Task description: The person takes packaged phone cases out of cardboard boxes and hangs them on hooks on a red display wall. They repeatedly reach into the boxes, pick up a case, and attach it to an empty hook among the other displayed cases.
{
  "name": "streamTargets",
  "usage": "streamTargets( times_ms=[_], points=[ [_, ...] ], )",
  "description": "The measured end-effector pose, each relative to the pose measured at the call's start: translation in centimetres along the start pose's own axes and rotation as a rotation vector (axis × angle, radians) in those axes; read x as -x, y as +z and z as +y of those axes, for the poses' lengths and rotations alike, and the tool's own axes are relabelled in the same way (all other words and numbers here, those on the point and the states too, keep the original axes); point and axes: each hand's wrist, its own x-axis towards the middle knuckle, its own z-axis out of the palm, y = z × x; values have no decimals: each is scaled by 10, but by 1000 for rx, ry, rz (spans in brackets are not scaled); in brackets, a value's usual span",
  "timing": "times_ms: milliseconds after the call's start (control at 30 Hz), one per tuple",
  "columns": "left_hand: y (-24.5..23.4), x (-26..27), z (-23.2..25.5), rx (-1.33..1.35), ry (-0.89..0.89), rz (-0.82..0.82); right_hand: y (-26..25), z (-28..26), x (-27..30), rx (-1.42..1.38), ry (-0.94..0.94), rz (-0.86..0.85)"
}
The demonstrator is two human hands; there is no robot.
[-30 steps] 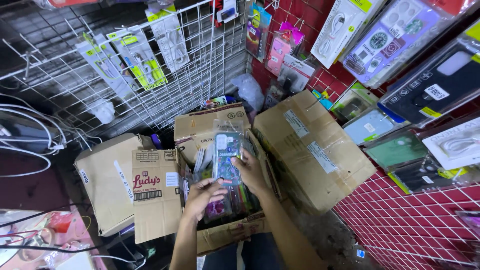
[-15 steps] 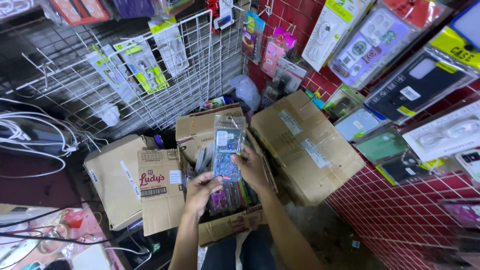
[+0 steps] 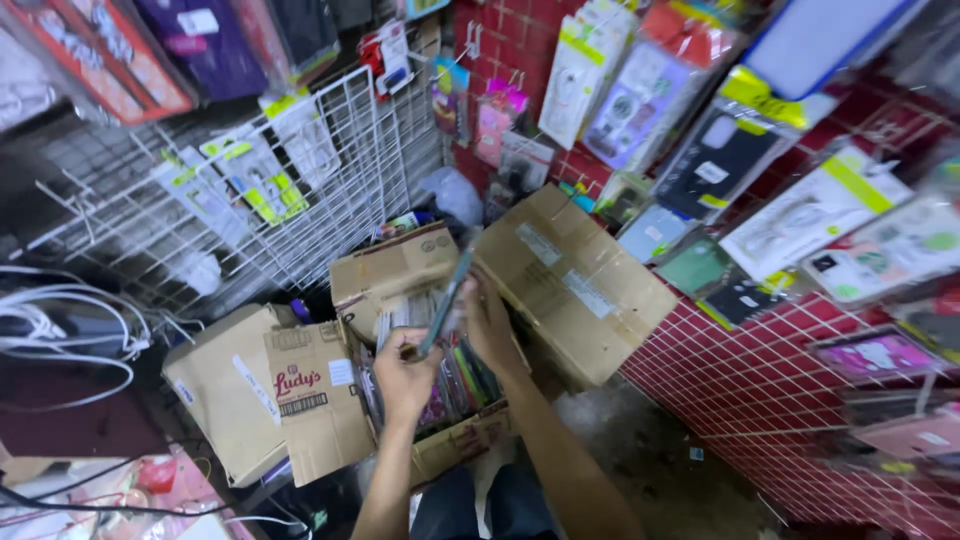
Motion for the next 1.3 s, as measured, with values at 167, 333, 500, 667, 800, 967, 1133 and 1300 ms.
streamTargets(
  times_ms=[167,333,500,667,800,967,1133,1300],
  points=[
    [12,13,95,-339,415,104,-10,-22,-12,-213,196,4],
    [18,19,148,-430,564,66,-28,-46,-23,-353,86,-12],
    [19,14,184,-396,652,44,-25,-141,-6,-369,102,29],
    [22,3,201,-347,749,6,-32,-172,-5,-433,129,62],
    [24,-3,205,-285,796,-26,-41,-184,-3,-423,42,46],
    [24,-9,217,-257,836,-76,-32,-229,15,-313,-2,104],
    [27,-26,241,-163,852,-175,-42,-248,8,-198,-130,141],
    [33,-49,285,-127,1046,-185,-61,-276,-4,-21,-236,185]
  ],
)
